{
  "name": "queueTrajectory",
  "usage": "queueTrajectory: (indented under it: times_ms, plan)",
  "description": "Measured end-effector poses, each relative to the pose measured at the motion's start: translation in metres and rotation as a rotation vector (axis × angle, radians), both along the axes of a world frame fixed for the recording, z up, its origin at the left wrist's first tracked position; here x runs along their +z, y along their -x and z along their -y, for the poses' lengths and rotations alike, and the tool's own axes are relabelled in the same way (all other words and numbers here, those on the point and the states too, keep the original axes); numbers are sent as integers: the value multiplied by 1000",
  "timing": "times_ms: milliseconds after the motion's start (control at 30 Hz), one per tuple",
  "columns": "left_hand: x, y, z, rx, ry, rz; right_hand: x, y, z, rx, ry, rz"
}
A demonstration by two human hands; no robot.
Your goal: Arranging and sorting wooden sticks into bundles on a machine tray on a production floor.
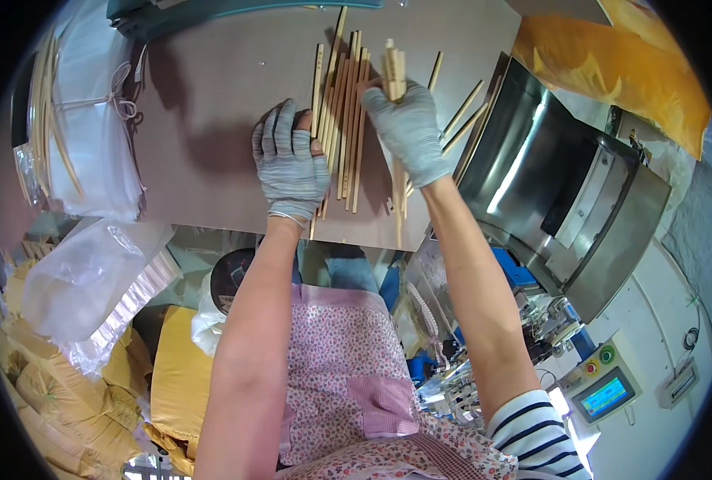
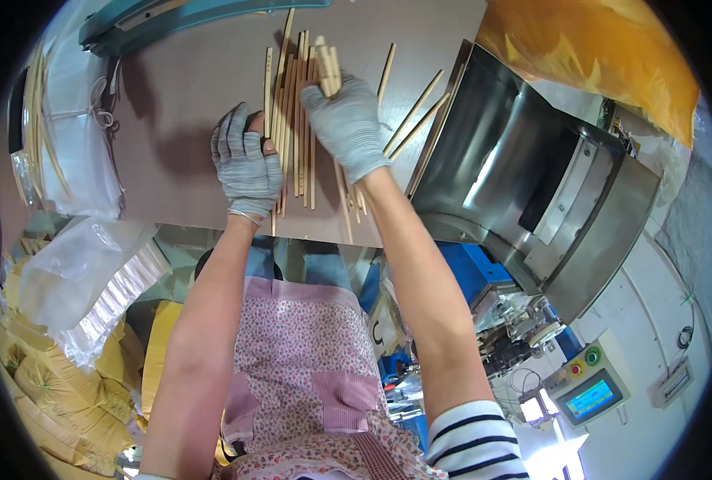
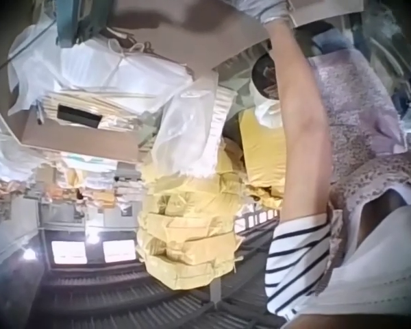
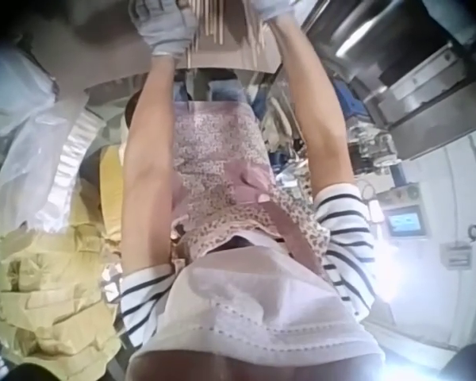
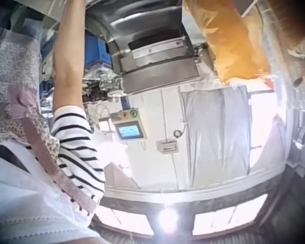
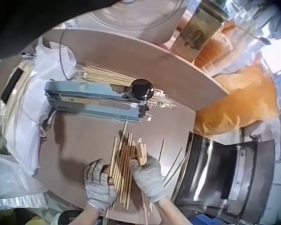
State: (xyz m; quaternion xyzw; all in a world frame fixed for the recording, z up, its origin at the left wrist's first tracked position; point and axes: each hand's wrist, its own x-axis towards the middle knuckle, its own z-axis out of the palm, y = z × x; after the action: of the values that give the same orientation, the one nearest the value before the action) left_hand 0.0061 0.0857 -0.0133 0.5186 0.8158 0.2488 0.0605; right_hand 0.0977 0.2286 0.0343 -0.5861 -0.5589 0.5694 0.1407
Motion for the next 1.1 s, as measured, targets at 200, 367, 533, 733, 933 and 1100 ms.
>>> queueTrajectory:
  times_ms: [200,367,533,733,933,1100]
  plan:
    - [-4,1,0,8,-56,45,-10,31,19,130,-302,454]
    - [-1,5,1,18,-90,70,0,47,19,172,-339,538]
    - [1,8,11,90,-125,111,-5,64,27,246,-383,720]
    - [8,23,22,136,-4,89,-7,68,33,198,-295,698]
    - [22,37,12,180,-38,131,-4,53,15,153,-287,456]
    - [69,24,-3,198,-85,752,32,24,11,-140,397,-398]
